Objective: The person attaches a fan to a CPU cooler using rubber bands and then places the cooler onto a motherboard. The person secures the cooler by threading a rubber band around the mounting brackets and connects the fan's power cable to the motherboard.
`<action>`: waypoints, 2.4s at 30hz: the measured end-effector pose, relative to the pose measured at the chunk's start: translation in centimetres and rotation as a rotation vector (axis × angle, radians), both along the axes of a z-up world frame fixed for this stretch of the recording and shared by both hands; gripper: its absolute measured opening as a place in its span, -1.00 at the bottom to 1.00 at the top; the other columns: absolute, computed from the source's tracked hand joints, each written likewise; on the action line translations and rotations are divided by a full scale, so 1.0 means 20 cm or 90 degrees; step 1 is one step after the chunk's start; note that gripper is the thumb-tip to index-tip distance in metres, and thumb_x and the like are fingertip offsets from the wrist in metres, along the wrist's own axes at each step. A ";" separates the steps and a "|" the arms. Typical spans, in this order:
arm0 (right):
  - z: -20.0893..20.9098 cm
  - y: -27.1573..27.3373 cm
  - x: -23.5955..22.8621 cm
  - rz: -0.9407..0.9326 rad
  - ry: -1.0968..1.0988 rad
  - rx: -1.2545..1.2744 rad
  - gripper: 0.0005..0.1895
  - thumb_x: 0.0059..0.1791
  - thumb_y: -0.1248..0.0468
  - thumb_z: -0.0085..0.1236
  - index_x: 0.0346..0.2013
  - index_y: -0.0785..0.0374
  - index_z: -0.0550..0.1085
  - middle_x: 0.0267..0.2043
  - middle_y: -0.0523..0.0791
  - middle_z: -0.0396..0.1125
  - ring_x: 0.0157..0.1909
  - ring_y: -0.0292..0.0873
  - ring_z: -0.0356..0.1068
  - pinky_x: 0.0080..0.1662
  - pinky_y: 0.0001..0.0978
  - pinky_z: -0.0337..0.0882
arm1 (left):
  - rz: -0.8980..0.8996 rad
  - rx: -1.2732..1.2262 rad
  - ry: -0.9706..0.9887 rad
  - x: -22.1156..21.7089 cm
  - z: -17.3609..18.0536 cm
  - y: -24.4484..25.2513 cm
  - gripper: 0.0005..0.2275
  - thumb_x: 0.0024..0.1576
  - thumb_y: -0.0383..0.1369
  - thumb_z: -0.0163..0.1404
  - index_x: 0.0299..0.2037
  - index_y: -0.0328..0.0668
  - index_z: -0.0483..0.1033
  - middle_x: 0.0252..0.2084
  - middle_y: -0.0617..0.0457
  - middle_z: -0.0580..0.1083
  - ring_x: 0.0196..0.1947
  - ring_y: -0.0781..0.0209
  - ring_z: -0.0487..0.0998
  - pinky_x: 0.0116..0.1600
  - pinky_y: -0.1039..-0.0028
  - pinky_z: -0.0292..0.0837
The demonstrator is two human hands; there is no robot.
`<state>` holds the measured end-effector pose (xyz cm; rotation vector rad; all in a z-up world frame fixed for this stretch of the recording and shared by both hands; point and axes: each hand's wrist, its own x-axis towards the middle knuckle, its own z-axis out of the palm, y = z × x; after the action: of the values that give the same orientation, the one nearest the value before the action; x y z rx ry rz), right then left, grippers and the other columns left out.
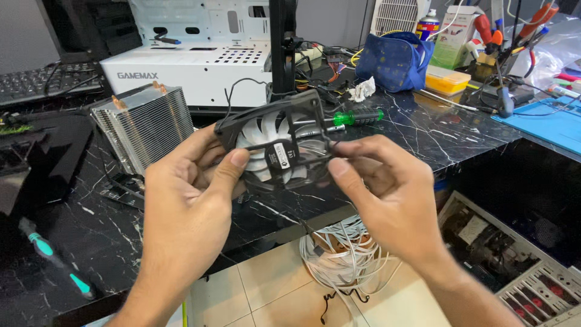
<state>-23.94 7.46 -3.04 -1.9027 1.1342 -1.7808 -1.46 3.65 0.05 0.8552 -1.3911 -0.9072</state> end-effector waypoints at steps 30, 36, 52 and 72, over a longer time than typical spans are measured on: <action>0.30 0.05 -0.03 -0.082 0.441 -0.009 -0.14 -0.06 -0.04 0.51 0.46 0.19 0.43 0.40 -0.05 0.57 0.39 -0.09 0.59 0.44 -0.13 0.48 | 0.092 -0.324 -0.243 0.10 -0.10 -0.02 -0.71 0.30 -0.41 0.16 0.21 -0.26 0.71 -0.08 0.11 0.81 -0.14 0.40 0.81 -0.01 0.51 0.68; 0.39 0.07 -0.08 -0.141 0.565 0.112 -0.21 -0.09 -0.25 0.51 0.35 0.01 0.63 0.02 -0.27 0.75 0.04 -0.27 0.73 0.11 -0.25 0.53 | 0.128 -0.322 -0.312 0.12 -0.09 -0.05 -0.71 0.30 -0.36 0.19 0.20 -0.16 0.74 -0.42 0.18 0.67 -0.53 0.25 0.39 -0.27 0.40 0.44; 0.51 0.04 -0.24 -0.280 0.933 0.193 -0.81 0.01 0.28 0.01 -0.49 -0.03 0.46 -0.58 -0.16 0.28 -0.49 -0.06 0.26 -0.26 -0.07 0.24 | 0.040 -0.314 -0.408 0.09 -0.06 -0.10 -0.64 0.26 -0.29 0.17 0.23 -0.22 0.72 -0.14 0.00 0.83 -0.30 -0.16 0.74 -0.10 0.26 0.51; 0.40 0.12 -0.10 -0.157 0.578 -0.007 -0.58 0.12 -0.03 0.31 0.09 0.17 0.79 0.00 -0.15 0.78 -0.14 -0.13 0.75 -0.06 -0.19 0.58 | -0.011 -0.233 -0.333 0.06 0.12 0.03 -0.70 0.34 -0.09 0.06 0.05 0.03 0.80 -0.03 0.29 0.84 -0.14 0.45 0.77 -0.04 0.52 0.61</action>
<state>-26.01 9.83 4.89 -2.7707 1.6738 -0.9597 -0.32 4.23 2.43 0.8265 -1.9450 -0.4233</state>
